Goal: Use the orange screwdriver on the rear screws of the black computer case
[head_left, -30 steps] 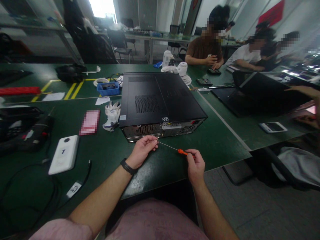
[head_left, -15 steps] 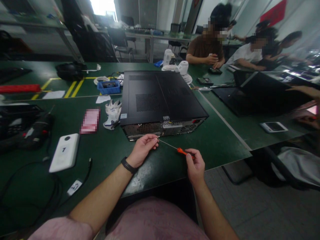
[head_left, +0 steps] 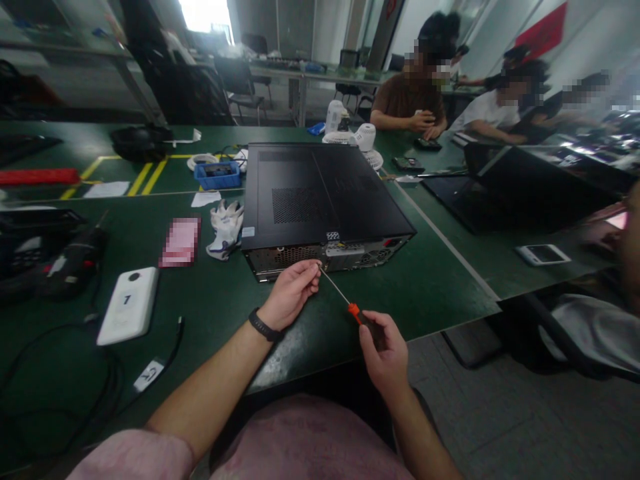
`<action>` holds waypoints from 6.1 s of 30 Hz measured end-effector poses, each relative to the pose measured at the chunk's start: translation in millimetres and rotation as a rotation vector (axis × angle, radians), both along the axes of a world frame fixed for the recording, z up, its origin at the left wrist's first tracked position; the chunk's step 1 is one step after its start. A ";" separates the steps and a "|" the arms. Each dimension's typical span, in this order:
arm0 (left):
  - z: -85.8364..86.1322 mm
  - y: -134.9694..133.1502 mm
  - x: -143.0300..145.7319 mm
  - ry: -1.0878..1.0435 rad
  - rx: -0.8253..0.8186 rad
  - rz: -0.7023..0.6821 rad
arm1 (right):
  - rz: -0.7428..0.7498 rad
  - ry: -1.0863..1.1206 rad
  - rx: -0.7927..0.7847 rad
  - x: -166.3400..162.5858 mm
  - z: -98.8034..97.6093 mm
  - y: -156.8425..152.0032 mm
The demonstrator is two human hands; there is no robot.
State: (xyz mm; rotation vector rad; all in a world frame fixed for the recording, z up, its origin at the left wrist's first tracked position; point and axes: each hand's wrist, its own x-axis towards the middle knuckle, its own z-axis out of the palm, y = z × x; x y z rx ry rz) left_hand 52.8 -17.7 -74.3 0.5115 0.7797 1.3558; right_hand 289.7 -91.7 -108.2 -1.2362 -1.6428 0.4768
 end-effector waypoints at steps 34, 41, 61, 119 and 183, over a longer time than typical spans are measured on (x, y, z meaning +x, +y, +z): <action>37.7 16.8 25.3 -0.465 -0.211 -0.061 | -0.053 -0.332 0.253 -24.5 42.4 -5.6; 38.4 15.8 26.2 -0.470 -0.227 -0.056 | -0.075 -0.333 0.250 -21.6 42.1 -7.4; 43.0 13.8 30.8 -0.485 -0.251 -0.028 | -0.103 -0.310 0.240 -22.3 44.1 -5.9; 42.5 11.3 33.1 -0.497 -0.220 0.035 | -0.144 -0.323 0.233 -26.3 45.7 -4.5; 27.0 -12.3 19.5 0.325 0.153 0.241 | -0.253 -0.287 0.294 -54.3 67.0 -1.5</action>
